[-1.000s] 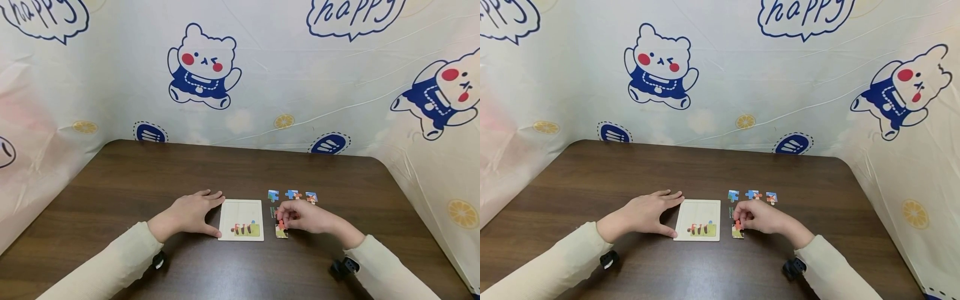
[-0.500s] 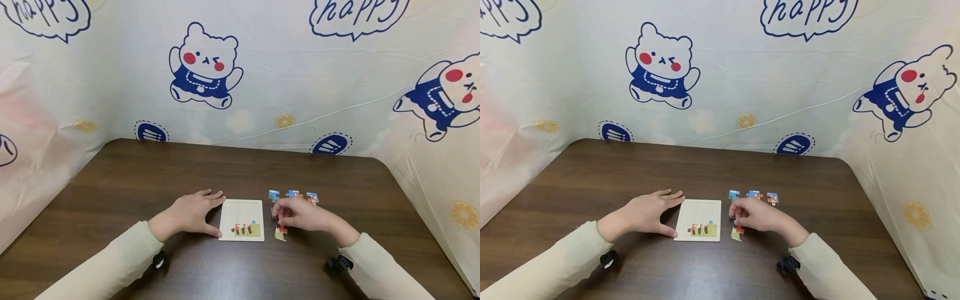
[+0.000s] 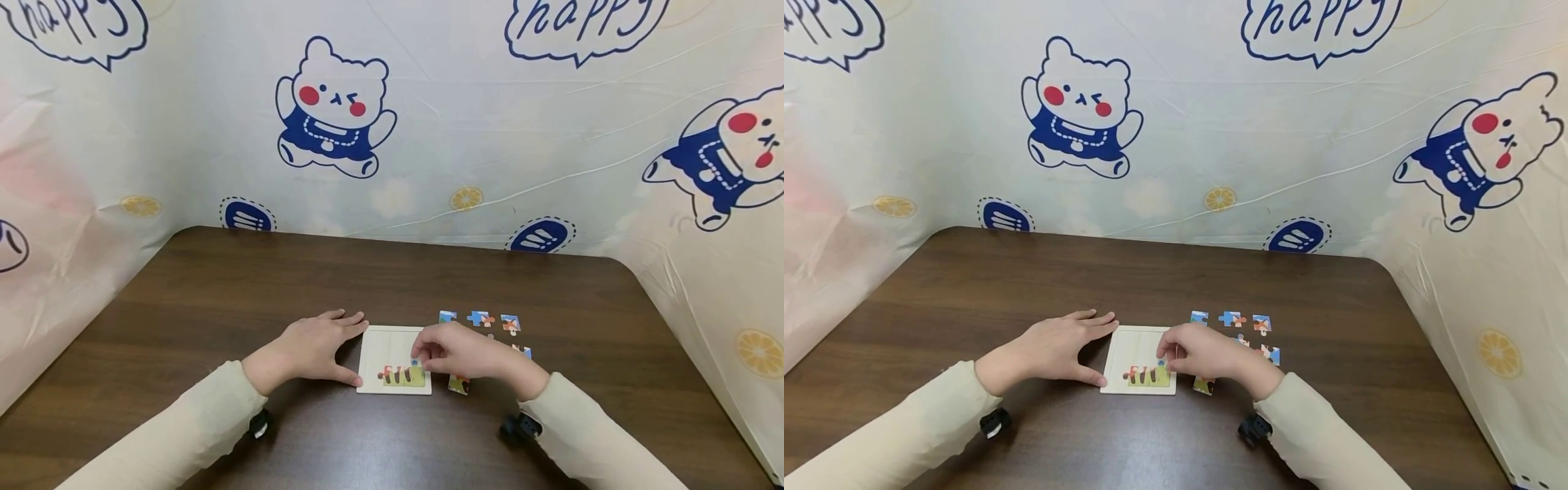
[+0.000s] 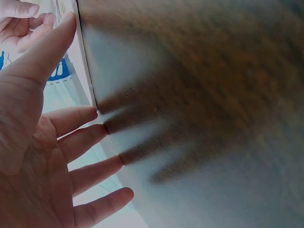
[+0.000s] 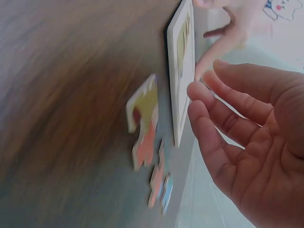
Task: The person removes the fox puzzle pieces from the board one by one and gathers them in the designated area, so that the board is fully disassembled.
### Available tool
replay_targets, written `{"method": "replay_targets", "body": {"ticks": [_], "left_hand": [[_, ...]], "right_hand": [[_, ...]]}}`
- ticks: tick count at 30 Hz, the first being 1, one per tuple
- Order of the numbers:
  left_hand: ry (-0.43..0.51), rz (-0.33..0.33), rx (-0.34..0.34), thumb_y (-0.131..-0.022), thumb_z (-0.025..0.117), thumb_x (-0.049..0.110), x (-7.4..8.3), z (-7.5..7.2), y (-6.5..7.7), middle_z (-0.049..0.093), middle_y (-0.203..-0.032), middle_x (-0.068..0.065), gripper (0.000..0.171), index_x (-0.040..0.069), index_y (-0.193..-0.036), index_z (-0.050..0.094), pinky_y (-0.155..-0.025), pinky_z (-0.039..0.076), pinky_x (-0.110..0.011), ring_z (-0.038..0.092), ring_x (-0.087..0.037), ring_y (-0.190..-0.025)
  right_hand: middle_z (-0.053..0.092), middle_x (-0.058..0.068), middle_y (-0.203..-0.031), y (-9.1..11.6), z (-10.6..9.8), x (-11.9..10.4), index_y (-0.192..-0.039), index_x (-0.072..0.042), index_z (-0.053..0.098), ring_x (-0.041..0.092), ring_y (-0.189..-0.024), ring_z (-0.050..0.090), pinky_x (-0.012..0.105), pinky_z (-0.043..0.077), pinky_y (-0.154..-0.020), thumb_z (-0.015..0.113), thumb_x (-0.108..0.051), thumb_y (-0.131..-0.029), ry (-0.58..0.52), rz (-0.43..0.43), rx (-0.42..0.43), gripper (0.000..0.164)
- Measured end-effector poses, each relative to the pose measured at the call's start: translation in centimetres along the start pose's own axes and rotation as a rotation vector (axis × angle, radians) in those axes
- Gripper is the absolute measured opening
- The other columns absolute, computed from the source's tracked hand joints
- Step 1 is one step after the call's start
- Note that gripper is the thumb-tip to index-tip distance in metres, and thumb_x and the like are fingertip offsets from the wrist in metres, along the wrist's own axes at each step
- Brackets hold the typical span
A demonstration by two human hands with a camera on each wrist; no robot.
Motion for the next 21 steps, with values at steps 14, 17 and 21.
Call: {"method": "replay_targets", "body": {"ticks": [14,17,21], "left_hand": [[0.011,-0.008,0.000,-0.072,0.075,0.069,0.0,0.0,0.0,0.042,-0.158,-0.001,0.097,0.020,-0.151,0.045,-0.099,0.048,-0.056,0.037,-0.035,-0.146],[0.012,-0.006,0.001,-0.072,0.074,0.070,0.0,0.1,0.0,0.042,-0.158,-0.001,0.098,0.021,-0.151,0.045,-0.099,0.048,-0.056,0.038,-0.035,-0.146],[0.014,-0.003,0.006,-0.072,0.074,0.070,0.0,0.2,-0.1,0.042,-0.157,-0.002,0.098,0.021,-0.151,0.045,-0.099,0.048,-0.056,0.038,-0.035,-0.145]], "right_hand": [[0.060,-0.004,-0.082,-2.3,1.3,-1.4,-0.099,-0.004,0.073,-0.001,-0.072,0.049,0.016,0.046,-0.068,0.068,-0.005,-0.092,0.109,-0.029,-0.041,0.009],[0.059,-0.003,-0.080,-2.5,1.6,-1.5,-0.097,-0.005,0.073,0.000,-0.070,0.048,0.016,0.045,-0.067,0.068,-0.005,-0.091,0.117,-0.022,-0.046,0.008],[0.059,-0.001,-0.080,-2.5,1.8,-1.5,-0.096,-0.004,0.073,0.004,-0.069,0.049,0.015,0.044,-0.066,0.069,-0.003,-0.089,0.121,-0.006,-0.043,0.008]]}}
Point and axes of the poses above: each hand's wrist, its own y-axis away from the middle knuckle, its own z-axis out of the palm, x = y × z, the point moved 2 cm from there along -y, towards the middle knuckle
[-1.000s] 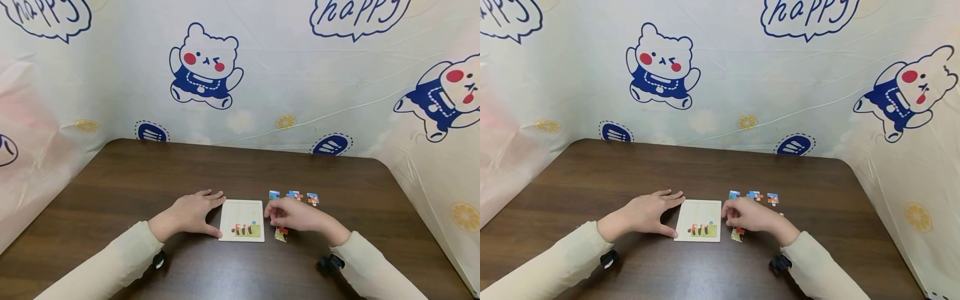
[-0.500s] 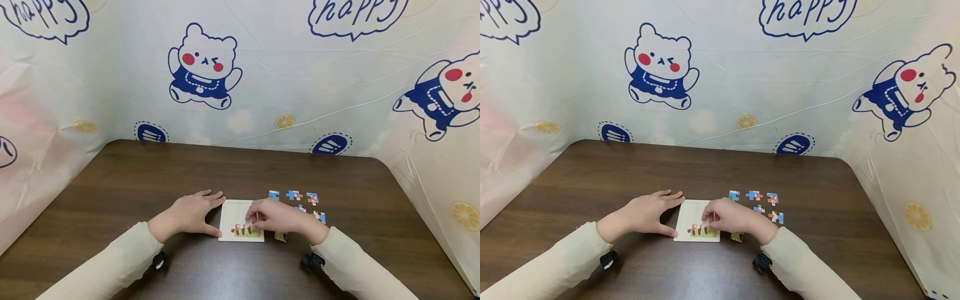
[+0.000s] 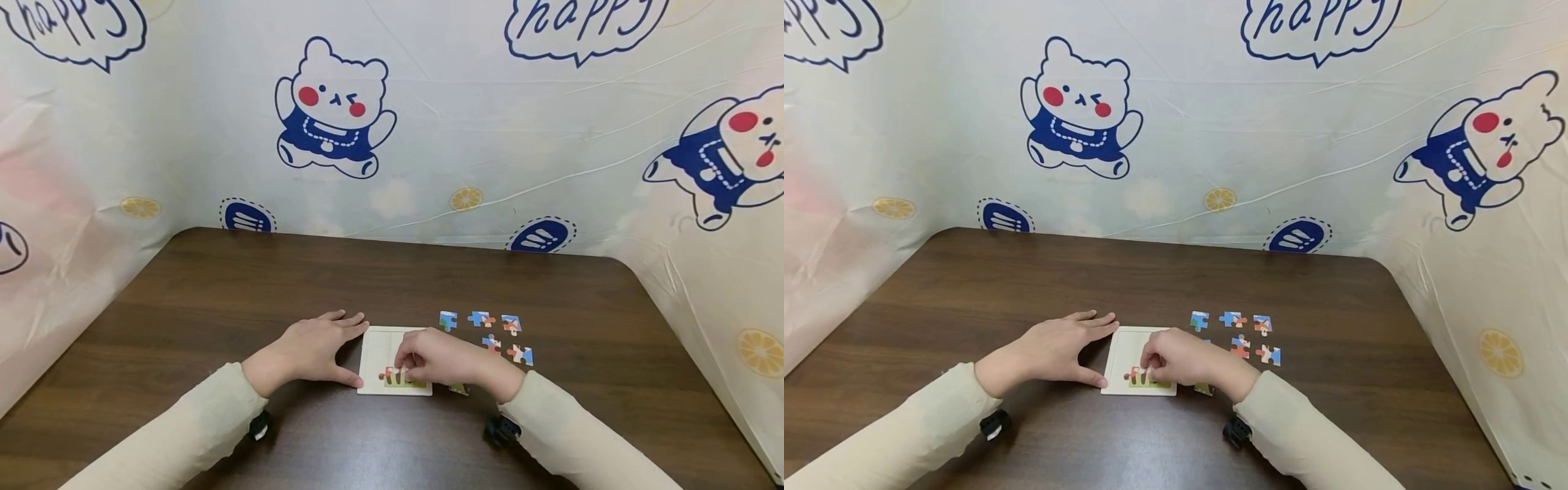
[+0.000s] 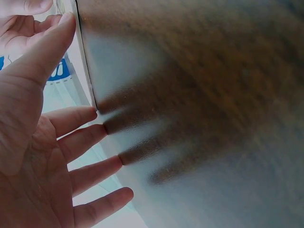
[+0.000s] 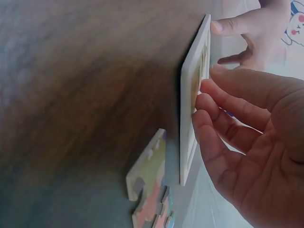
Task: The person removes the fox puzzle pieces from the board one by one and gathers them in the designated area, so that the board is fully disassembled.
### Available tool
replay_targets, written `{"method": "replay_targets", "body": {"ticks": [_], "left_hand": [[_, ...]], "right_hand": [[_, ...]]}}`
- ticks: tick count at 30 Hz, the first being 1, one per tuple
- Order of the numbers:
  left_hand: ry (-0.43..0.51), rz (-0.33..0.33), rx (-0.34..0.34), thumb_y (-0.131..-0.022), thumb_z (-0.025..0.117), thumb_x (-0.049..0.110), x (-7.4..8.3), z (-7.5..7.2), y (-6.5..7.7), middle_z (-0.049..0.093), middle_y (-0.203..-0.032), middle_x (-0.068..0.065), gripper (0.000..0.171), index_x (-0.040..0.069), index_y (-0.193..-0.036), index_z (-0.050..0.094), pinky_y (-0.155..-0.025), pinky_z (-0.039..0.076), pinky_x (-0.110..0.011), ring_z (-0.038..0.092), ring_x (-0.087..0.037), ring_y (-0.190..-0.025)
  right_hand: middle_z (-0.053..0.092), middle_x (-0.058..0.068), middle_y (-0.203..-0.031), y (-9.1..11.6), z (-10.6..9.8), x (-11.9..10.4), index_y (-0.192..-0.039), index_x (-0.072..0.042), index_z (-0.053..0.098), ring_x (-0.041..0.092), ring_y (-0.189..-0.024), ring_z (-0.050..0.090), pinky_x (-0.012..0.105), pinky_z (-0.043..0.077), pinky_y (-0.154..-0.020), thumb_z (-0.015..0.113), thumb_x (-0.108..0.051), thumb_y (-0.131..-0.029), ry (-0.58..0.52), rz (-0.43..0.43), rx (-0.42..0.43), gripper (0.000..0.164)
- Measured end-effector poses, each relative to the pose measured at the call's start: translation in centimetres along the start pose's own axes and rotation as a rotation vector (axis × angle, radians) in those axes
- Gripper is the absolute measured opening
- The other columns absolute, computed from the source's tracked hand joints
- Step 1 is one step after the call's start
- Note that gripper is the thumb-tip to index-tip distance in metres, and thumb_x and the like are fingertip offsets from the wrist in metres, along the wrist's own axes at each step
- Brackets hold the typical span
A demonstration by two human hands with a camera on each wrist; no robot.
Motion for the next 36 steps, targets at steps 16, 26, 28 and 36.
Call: {"method": "replay_targets", "body": {"ticks": [16,26,28,36], "left_hand": [[-0.014,0.014,0.020,-0.072,0.076,0.068,0.01,-0.26,0.06,0.043,-0.157,-0.004,0.097,0.019,-0.150,0.046,-0.096,0.051,-0.055,0.041,-0.036,-0.144],[-0.018,0.011,0.016,-0.072,0.076,0.068,0.08,-0.29,0.04,0.043,-0.157,-0.003,0.098,0.019,-0.150,0.046,-0.096,0.051,-0.055,0.040,-0.036,-0.144],[-0.018,0.012,0.015,-0.072,0.076,0.068,0.09,-0.29,0.03,0.043,-0.157,-0.003,0.098,0.019,-0.150,0.046,-0.096,0.051,-0.055,0.040,-0.036,-0.144],[-0.012,0.005,0.005,-0.072,0.076,0.068,0.08,-0.22,0.06,0.042,-0.157,-0.003,0.098,0.020,-0.151,0.045,-0.097,0.050,-0.056,0.039,-0.036,-0.145]], "right_hand": [[0.057,0.001,-0.082,0.07,0.40,0.06,-0.092,-0.006,0.066,0.008,-0.072,0.049,0.017,0.042,-0.067,0.068,0.004,-0.086,-0.011,0.005,0.009,0.012],[0.056,-0.001,-0.080,0.32,0.06,0.08,-0.091,-0.006,0.067,0.003,-0.073,0.048,0.018,0.044,-0.066,0.064,0.005,-0.088,-0.087,0.023,0.022,0.012],[0.056,-0.003,-0.080,0.34,0.00,0.08,-0.091,-0.006,0.067,0.002,-0.072,0.047,0.018,0.044,-0.066,0.064,0.004,-0.089,-0.105,0.020,0.022,0.011],[0.061,-0.002,-0.079,0.27,-0.18,-0.01,-0.088,-0.006,0.066,0.001,-0.070,0.050,0.017,0.047,-0.064,0.063,0.001,-0.093,-0.171,-0.005,0.001,0.009]]}}
Point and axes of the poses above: each hand's wrist, its own y-axis away from the middle knuckle, its own z-axis out of the palm, x = y × z, the point moved 2 cm from there along -y, towards the middle knuckle
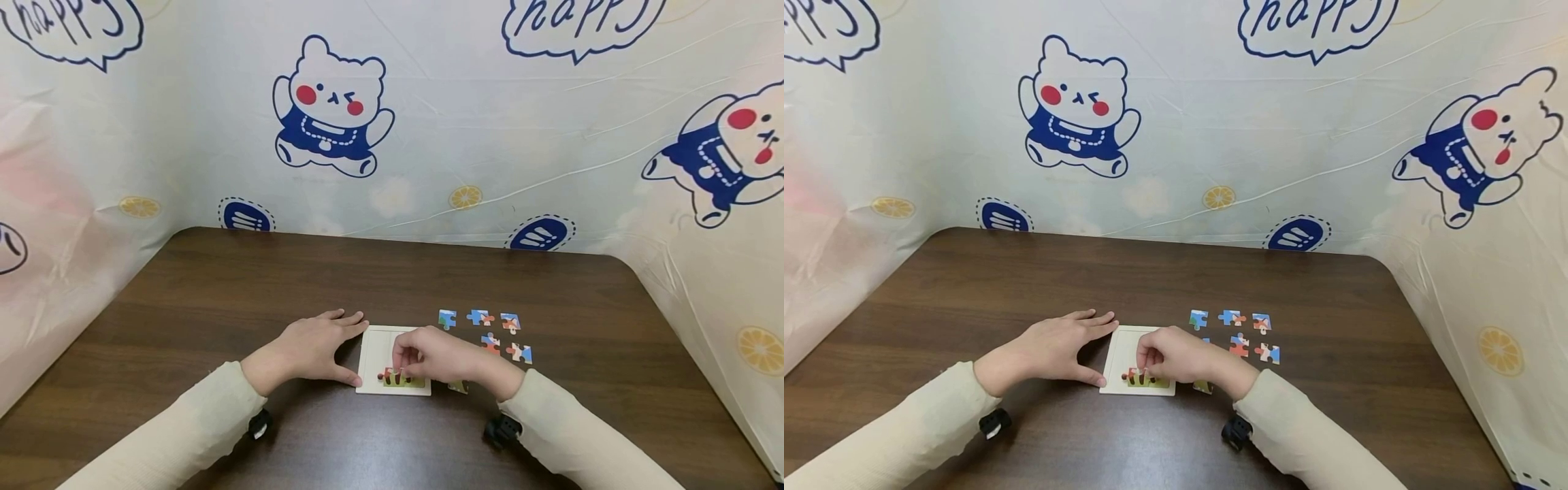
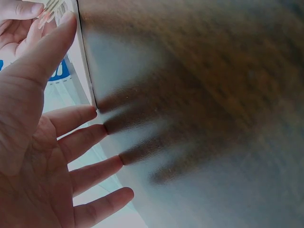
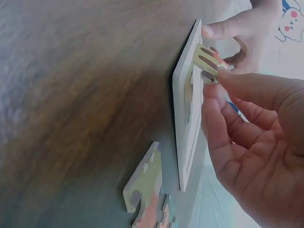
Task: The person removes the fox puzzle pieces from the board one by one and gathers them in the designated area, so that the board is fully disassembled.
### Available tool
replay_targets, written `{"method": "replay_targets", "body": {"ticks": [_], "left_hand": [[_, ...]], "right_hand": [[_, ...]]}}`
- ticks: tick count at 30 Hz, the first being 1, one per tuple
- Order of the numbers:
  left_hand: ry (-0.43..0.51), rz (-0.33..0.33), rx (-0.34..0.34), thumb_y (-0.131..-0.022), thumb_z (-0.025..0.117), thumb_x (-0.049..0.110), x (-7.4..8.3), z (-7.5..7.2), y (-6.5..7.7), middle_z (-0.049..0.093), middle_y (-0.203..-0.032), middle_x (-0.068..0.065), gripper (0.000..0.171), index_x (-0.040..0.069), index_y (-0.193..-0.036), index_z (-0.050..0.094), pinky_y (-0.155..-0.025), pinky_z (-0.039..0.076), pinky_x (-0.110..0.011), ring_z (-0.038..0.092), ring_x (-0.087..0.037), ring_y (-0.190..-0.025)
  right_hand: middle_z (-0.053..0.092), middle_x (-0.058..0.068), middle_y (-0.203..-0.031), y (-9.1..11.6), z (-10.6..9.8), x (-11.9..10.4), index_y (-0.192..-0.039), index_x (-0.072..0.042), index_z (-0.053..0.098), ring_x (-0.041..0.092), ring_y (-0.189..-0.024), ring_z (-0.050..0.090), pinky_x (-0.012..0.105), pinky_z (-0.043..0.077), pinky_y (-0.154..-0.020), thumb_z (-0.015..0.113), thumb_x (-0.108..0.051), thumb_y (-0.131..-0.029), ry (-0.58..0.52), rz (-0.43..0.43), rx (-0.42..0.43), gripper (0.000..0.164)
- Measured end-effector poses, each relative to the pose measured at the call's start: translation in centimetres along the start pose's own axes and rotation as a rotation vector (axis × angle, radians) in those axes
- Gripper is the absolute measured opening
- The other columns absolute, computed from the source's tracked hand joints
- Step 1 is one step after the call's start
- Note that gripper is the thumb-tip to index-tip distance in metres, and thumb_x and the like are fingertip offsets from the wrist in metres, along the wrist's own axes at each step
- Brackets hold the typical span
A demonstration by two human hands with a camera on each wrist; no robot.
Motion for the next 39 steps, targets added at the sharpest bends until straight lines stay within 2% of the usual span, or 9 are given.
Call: {"method": "replay_targets", "body": {"ticks": [23,28,39], "left_hand": [[0.005,-0.010,-0.003,-0.071,0.076,0.067,0.1,-0.1,0.1,0.042,-0.158,-0.002,0.097,0.021,-0.151,0.045,-0.097,0.050,-0.054,0.038,-0.035,-0.145],[0.005,-0.007,-0.001,-0.071,0.077,0.067,0.1,-0.1,0.1,0.042,-0.158,-0.003,0.097,0.020,-0.151,0.045,-0.096,0.050,-0.055,0.039,-0.035,-0.145],[0.001,0.001,0.002,-0.072,0.076,0.067,0.0,0.0,0.1,0.042,-0.158,-0.002,0.097,0.020,-0.151,0.045,-0.096,0.050,-0.056,0.039,-0.035,-0.145]], "right_hand": [[0.063,-0.004,-0.078,0.8,-0.5,0.3,-0.088,-0.008,0.066,0.000,-0.069,0.051,0.019,0.049,-0.065,0.063,-0.002,-0.094,-0.044,0.026,0.008,0.009],[0.060,-0.004,-0.076,1.5,-0.8,0.6,-0.088,-0.007,0.066,0.002,-0.068,0.049,0.019,0.046,-0.063,0.064,-0.003,-0.094,-0.056,0.035,0.017,0.008],[0.058,-0.003,-0.076,3.8,-1.8,1.7,-0.088,-0.007,0.066,0.004,-0.067,0.051,0.021,0.048,-0.060,0.064,0.000,-0.093,-0.077,0.050,0.066,0.008]]}}
Point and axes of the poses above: each hand's wrist, its own y-axis away from the middle knuckle, its own z-axis out of the palm, x = y × z, the point moved 2 cm from there along -y, towards the middle knuckle
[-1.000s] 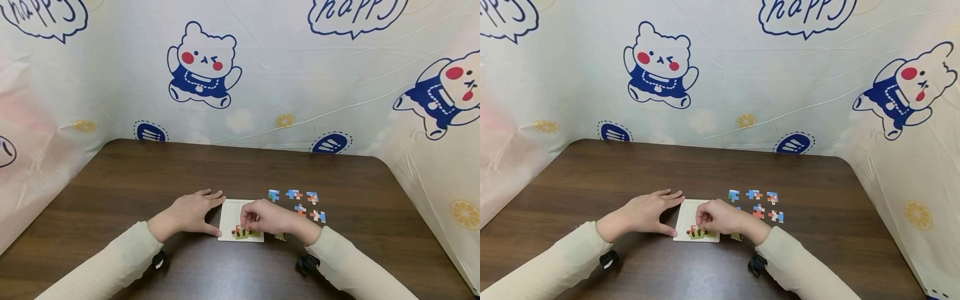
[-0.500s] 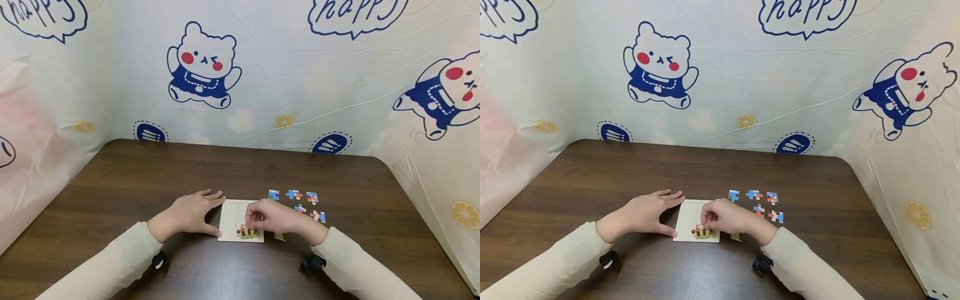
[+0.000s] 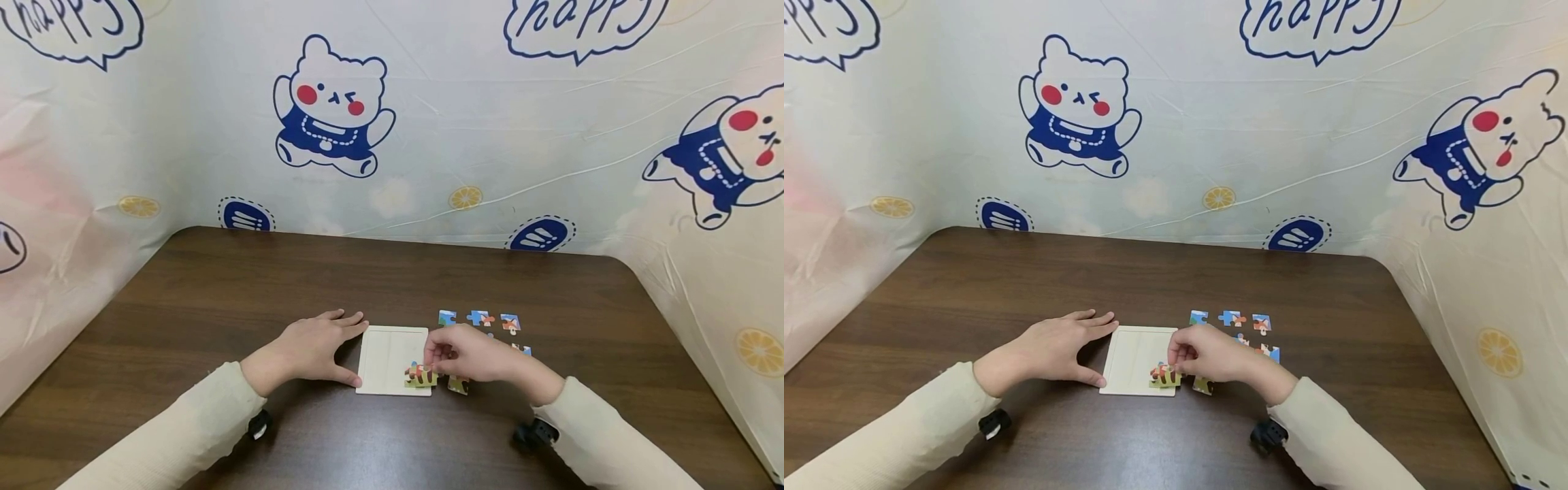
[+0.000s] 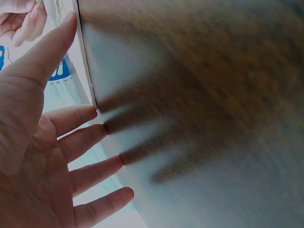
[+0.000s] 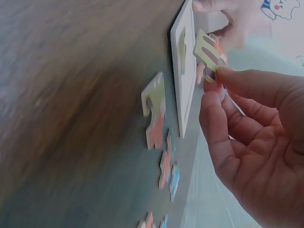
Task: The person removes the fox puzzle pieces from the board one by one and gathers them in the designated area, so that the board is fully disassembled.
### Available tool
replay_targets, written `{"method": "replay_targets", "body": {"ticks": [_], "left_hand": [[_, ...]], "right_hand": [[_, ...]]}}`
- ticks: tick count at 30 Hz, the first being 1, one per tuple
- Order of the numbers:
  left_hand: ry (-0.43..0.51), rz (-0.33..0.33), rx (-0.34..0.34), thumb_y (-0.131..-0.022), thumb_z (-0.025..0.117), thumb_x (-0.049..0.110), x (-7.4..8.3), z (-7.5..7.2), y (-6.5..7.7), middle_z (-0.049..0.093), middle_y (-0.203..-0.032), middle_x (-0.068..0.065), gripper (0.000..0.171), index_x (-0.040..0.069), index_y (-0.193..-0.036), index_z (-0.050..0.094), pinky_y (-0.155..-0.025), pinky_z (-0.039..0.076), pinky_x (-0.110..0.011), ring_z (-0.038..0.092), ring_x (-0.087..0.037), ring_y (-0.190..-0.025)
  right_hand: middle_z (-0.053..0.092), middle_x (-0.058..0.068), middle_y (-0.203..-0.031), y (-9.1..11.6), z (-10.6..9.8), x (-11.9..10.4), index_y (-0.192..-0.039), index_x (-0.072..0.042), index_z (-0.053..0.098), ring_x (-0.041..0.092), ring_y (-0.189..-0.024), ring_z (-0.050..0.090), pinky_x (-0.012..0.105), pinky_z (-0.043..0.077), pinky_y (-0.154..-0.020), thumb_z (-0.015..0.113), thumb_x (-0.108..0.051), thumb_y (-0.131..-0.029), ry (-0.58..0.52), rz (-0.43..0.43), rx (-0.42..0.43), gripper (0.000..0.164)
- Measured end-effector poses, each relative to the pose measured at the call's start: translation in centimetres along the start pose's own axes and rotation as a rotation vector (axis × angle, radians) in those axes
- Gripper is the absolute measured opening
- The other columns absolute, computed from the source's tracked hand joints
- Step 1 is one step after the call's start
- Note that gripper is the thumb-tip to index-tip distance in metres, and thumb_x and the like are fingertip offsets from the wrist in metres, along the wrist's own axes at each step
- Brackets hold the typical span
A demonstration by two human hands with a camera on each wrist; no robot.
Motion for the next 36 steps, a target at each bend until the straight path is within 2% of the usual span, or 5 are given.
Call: {"method": "replay_targets", "body": {"ticks": [12,18,27,36], "left_hand": [[-0.015,0.005,-0.008,-0.073,0.075,0.068,0.1,-0.1,-0.3,0.041,-0.158,-0.002,0.097,0.019,-0.151,0.045,-0.097,0.049,-0.057,0.038,-0.036,-0.145],[-0.016,0.009,-0.004,-0.073,0.075,0.068,0.1,-0.2,-0.3,0.041,-0.158,-0.003,0.097,0.019,-0.151,0.045,-0.097,0.050,-0.056,0.039,-0.036,-0.145],[-0.018,0.003,-0.006,-0.072,0.075,0.069,0.0,-0.1,-0.1,0.041,-0.158,-0.002,0.098,0.020,-0.151,0.044,-0.096,0.051,-0.055,0.038,-0.035,-0.145],[-0.012,0.006,0.000,-0.072,0.076,0.067,0.0,0.0,0.0,0.041,-0.158,-0.003,0.097,0.019,-0.151,0.045,-0.094,0.052,-0.055,0.039,-0.036,-0.145]], "right_hand": [[0.061,-0.003,-0.080,3.0,-1.7,0.8,-0.088,-0.008,0.064,0.005,-0.071,0.052,0.021,0.048,-0.065,0.066,-0.003,-0.093,0.003,0.043,0.046,0.007],[0.063,-0.004,-0.083,4.5,-2.5,1.5,-0.088,-0.010,0.065,0.003,-0.074,0.053,0.022,0.049,-0.066,0.067,-0.005,-0.093,0.040,0.063,0.081,0.008],[0.063,-0.005,-0.082,6.3,-3.3,2.5,-0.088,-0.011,0.064,0.003,-0.074,0.054,0.023,0.049,-0.067,0.067,-0.005,-0.093,0.053,0.106,0.085,0.008],[0.068,-0.001,-0.087,7.4,-3.5,3.4,-0.091,-0.008,0.065,0.003,-0.080,0.057,0.024,0.051,-0.070,0.066,-0.004,-0.093,0.006,0.138,0.065,0.005]]}}
Point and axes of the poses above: each hand's wrist, its own y-axis away from the middle knuckle, its own z-axis out of the palm, x = y × z, the point moved 2 cm from there along -y, towards the middle knuckle
